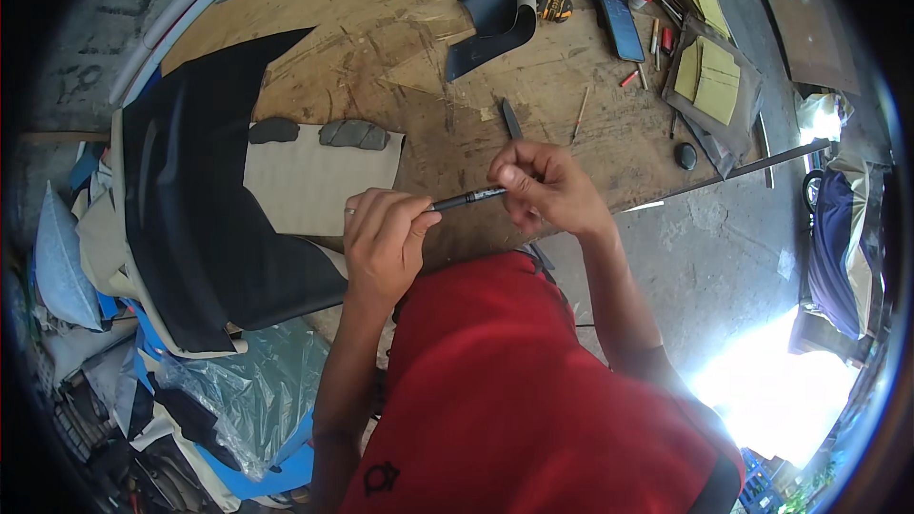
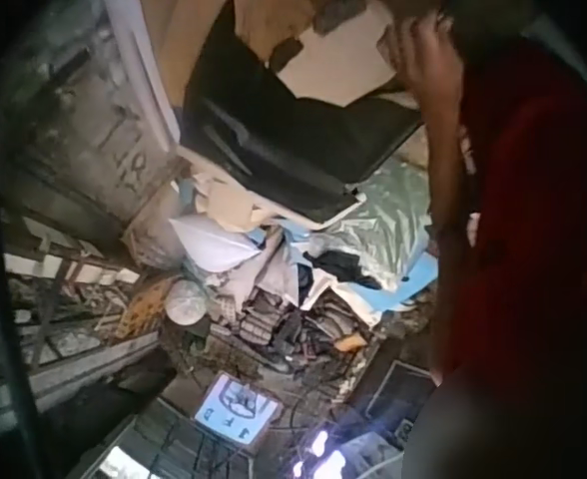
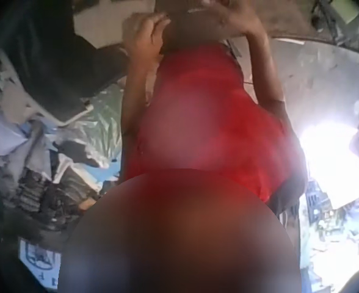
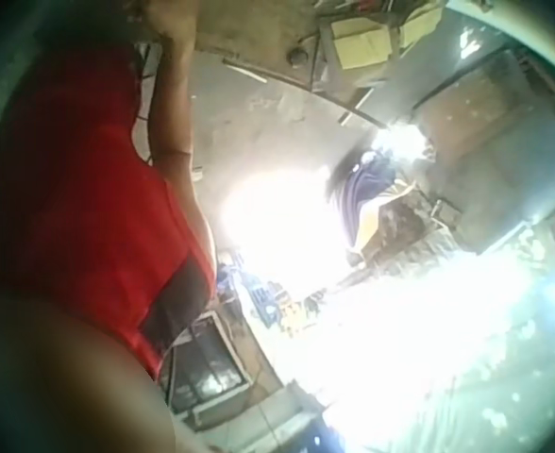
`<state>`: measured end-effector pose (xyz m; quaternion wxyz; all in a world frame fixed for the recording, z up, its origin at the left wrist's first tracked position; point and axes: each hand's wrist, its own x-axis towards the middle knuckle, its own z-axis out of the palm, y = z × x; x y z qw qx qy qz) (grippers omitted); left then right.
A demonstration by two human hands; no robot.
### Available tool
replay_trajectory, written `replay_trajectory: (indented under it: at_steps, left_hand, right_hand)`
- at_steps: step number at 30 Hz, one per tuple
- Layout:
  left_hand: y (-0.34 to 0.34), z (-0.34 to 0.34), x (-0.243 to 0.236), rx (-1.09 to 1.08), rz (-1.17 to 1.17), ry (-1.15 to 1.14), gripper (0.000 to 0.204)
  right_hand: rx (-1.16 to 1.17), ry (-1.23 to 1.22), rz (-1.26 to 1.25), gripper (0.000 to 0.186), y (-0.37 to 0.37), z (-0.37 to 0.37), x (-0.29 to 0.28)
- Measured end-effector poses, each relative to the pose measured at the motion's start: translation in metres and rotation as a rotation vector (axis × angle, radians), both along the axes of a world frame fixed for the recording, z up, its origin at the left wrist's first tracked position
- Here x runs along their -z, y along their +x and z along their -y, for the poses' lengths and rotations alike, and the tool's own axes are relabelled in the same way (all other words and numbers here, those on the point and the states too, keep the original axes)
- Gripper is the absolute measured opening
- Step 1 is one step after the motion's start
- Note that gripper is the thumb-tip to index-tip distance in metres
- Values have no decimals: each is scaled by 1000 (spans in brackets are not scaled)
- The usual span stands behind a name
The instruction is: Cutting and marking upholstery material using patterns and scissors.
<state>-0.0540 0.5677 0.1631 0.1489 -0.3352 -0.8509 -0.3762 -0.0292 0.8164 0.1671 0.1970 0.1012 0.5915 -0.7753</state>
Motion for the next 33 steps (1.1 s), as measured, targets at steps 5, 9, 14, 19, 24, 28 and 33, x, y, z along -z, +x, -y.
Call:
replay_trajectory:
  at_steps: [5, 9, 14, 19, 24, 28, 33]
  left_hand:
    - [-1, 5, -7, 99, -147, -117, 8]
    - [6, -4, -3, 128, -70, -30, 11]
    - [12, -9, -1, 155, 111, 66, 13]
    - [21, -7, -4, 51, 452, 72, 13]
    - [8, -20, -13, 45, 90, -9, 12]
    - [0, -18, -22, 144, -116, -117, 11]
    - [-3, -10, -23, 228, -44, -262, 11]
  right_hand:
    - [-59, 3, -8, 32, 19, -5, 10]
    - [75, -89, -36, 32, 31, 0, 8]
    - [174, -136, -75, 32, 42, 2, 8]
    - [234, -78, -124, 31, 44, 7, 5]
    - [276, -52, -44, 29, 42, 9, 0]
    - [262, -75, 28, 28, 42, 10, -1]
    - [268, -24, -123, 22, 36, 16, 1]
